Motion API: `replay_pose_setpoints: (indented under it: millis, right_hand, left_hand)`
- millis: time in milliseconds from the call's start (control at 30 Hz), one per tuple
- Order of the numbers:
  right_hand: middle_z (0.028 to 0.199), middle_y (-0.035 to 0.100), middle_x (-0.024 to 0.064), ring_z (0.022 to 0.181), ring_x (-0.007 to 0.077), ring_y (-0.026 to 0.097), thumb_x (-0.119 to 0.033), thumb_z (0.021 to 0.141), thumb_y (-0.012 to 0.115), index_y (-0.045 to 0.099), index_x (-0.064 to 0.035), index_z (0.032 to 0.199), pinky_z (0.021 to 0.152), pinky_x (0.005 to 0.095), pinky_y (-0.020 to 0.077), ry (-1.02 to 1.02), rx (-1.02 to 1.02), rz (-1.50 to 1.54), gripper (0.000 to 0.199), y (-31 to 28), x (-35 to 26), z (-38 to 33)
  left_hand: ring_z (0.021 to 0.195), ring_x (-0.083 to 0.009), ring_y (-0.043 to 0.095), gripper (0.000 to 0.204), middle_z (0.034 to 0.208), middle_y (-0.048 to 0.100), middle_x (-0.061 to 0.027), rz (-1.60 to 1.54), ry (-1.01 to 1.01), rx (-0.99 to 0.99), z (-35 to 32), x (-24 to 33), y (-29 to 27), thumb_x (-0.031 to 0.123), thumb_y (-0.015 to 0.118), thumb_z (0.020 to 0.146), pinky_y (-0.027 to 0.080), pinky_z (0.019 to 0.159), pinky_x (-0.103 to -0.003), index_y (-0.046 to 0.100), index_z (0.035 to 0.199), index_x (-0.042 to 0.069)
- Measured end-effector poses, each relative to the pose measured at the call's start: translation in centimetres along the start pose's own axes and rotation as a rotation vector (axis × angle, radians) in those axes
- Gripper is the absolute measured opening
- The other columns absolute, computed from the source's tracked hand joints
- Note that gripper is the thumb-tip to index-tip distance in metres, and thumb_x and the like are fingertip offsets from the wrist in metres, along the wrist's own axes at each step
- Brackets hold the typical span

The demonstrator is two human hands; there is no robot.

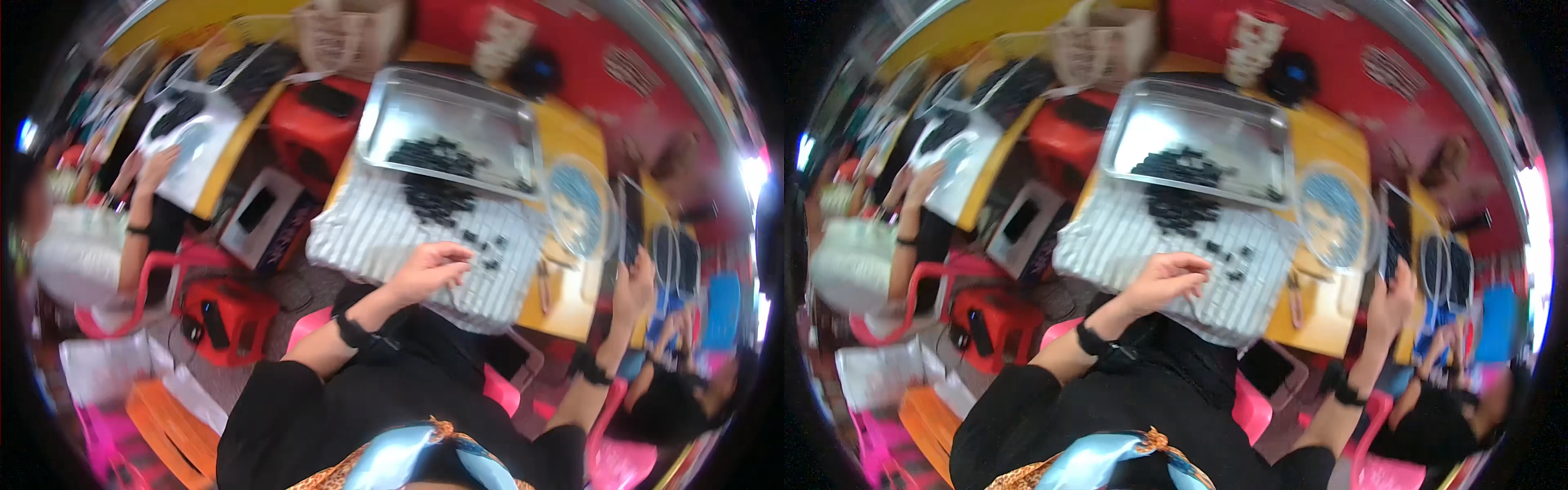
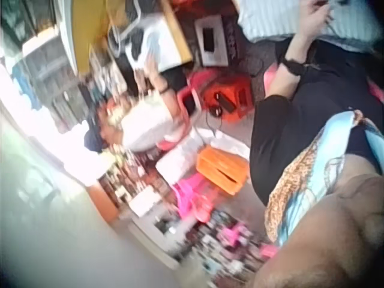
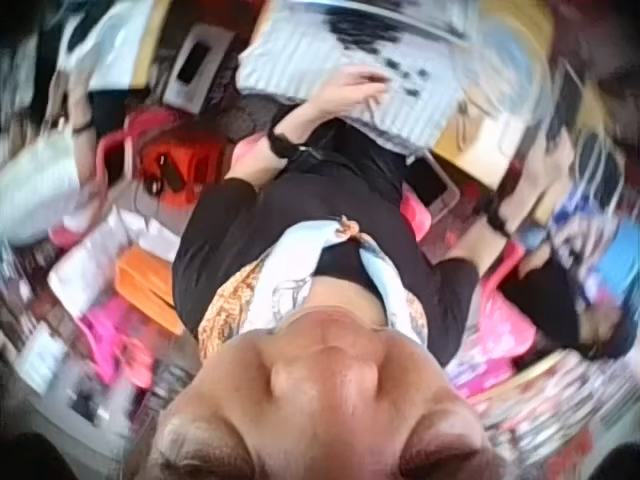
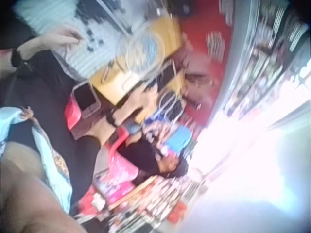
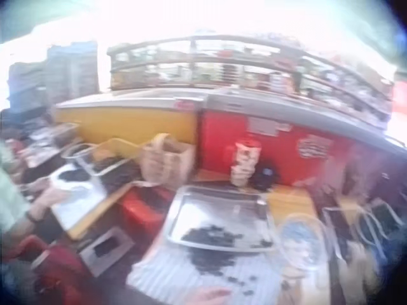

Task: Manually cleaning or sorting small black plastic buttons or components on a work table.

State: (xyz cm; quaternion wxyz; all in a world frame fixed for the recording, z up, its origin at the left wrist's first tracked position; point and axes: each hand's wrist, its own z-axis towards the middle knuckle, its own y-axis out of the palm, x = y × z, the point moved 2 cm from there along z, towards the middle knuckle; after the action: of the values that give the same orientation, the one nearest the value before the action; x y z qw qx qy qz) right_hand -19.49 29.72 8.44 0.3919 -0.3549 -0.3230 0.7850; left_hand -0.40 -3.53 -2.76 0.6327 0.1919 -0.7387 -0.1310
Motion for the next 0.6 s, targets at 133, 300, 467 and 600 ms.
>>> replay_pose_setpoints:
  millis: [133,300,467,600]
  right_hand:
    - [0.1,0.062,0.008,0.08,0.0166,0.061,0.001,0.081,0.065,0.061,-0.0002,0.111,0.062,0.0268,0.049,0.065,-0.284,0.428,0.031,3.4,-7.1,-4.2]
    - [0.095,0.06,0.0156,0.085,0.0313,0.061,-0.001,0.072,0.071,0.064,-0.0014,0.1,0.072,0.0354,0.0484,-0.154,-0.44,0.517,0.029,6.3,-14.5,-7.9]
    - [0.092,0.06,0.0135,0.083,0.0307,0.061,-0.001,0.073,0.07,0.064,-0.0014,0.099,0.07,0.036,0.0481,-0.198,-0.435,0.503,0.026,7.0,-16.5,-8.6]
    - [0.089,0.057,0.0131,0.081,0.0327,0.059,-0.002,0.075,0.067,0.063,-0.0032,0.096,0.068,0.0405,0.0467,-0.145,-0.434,0.448,0.021,7.5,-15.6,-8.6]
  left_hand:
    - [0.091,-0.024,0.06,0.028,0.103,0.06,-0.0126,0.96,0.515,0.282,0.3,3.1,0.0,0.001,0.064,0.08,0.049,0.077,-0.033,0.06,0.107,-0.001]
    - [0.112,-0.0376,0.048,0.039,0.124,0.05,-0.0195,1.657,0.35,0.424,0.9,4.5,1.1,0.008,0.066,0.076,0.042,0.091,-0.046,0.055,0.114,0.002]
    - [0.127,-0.0396,0.039,0.05,0.136,0.044,-0.018,1.577,0.52,0.291,0.8,2.4,0.9,0.014,0.067,0.079,0.038,0.098,-0.048,0.052,0.126,0.005]
    - [0.127,-0.0389,0.039,0.047,0.133,0.047,-0.0165,1.49,0.539,0.089,0.4,2.4,1.7,0.009,0.069,0.077,0.039,0.097,-0.049,0.056,0.123,0.005]
